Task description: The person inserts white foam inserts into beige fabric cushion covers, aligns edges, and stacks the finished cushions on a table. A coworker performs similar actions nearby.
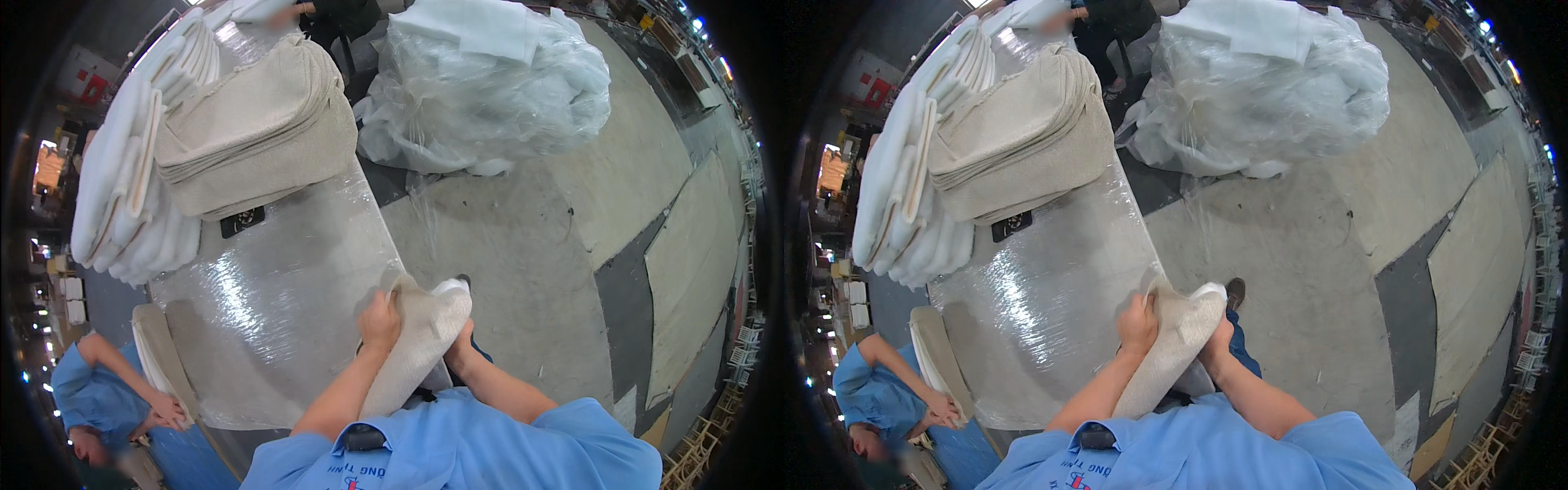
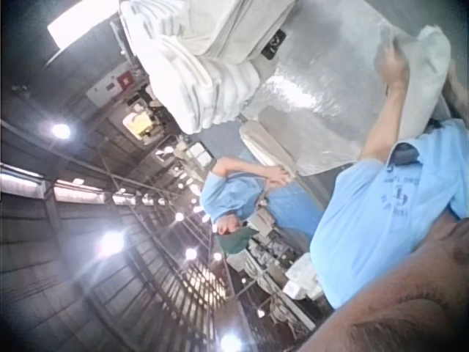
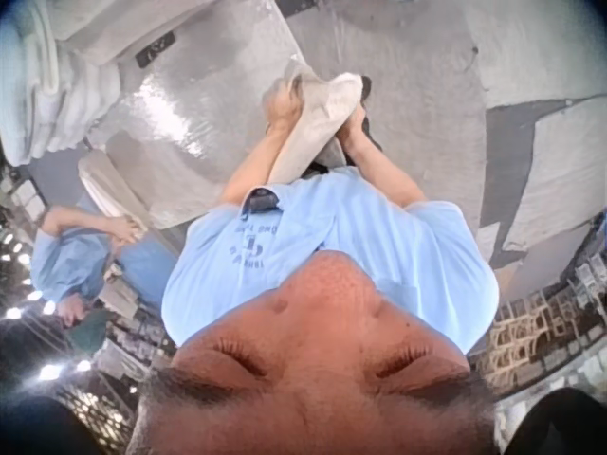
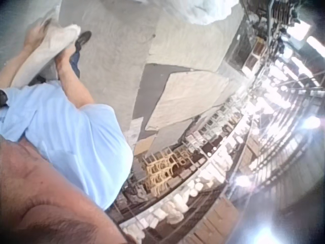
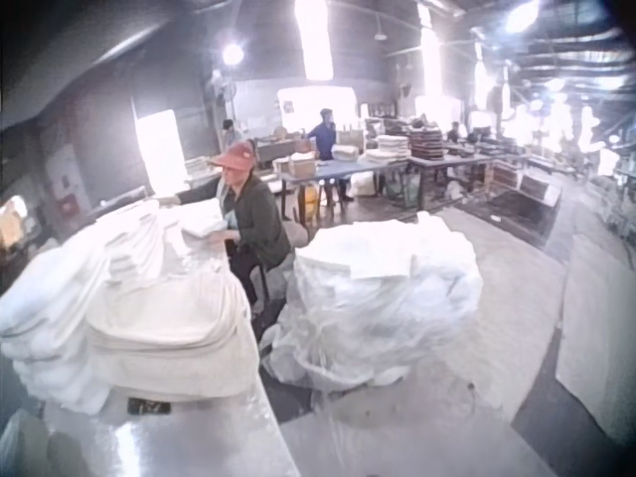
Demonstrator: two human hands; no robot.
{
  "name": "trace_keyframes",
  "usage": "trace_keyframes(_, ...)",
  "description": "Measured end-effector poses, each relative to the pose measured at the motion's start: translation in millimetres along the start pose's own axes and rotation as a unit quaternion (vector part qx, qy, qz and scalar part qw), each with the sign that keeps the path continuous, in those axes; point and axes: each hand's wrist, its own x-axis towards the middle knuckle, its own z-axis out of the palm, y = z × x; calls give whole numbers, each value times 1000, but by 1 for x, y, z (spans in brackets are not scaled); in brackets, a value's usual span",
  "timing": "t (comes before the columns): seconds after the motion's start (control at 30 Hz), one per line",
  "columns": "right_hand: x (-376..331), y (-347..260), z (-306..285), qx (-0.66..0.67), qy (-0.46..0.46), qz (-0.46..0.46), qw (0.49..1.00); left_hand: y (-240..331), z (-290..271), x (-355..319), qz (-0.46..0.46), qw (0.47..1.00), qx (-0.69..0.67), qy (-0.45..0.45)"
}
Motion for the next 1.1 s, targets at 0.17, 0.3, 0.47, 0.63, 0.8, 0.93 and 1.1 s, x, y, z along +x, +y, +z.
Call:
trace_keyframes(0.17,3,11,6,-48,36,75,995,-11,12,-3,-10,999,-23,31)
trace_keyframes(0.3,2,3,14,-46,66,121,989,-10,13,-7,-14,999,-33,31)
trace_keyframes(0.47,5,-1,16,10,96,143,985,4,0,6,-20,996,-21,-85)
trace_keyframes(0.63,-4,-27,29,104,146,154,972,0,-1,29,12,959,-138,-246)
trace_keyframes(0.8,-9,-29,20,87,183,123,971,-7,16,44,-32,946,-151,-284)
trace_keyframes(0.93,-6,-33,17,63,199,98,973,14,17,32,3,994,34,-107)
trace_keyframes(1.1,-5,-35,8,19,148,42,988,30,22,21,-38,997,22,-60)
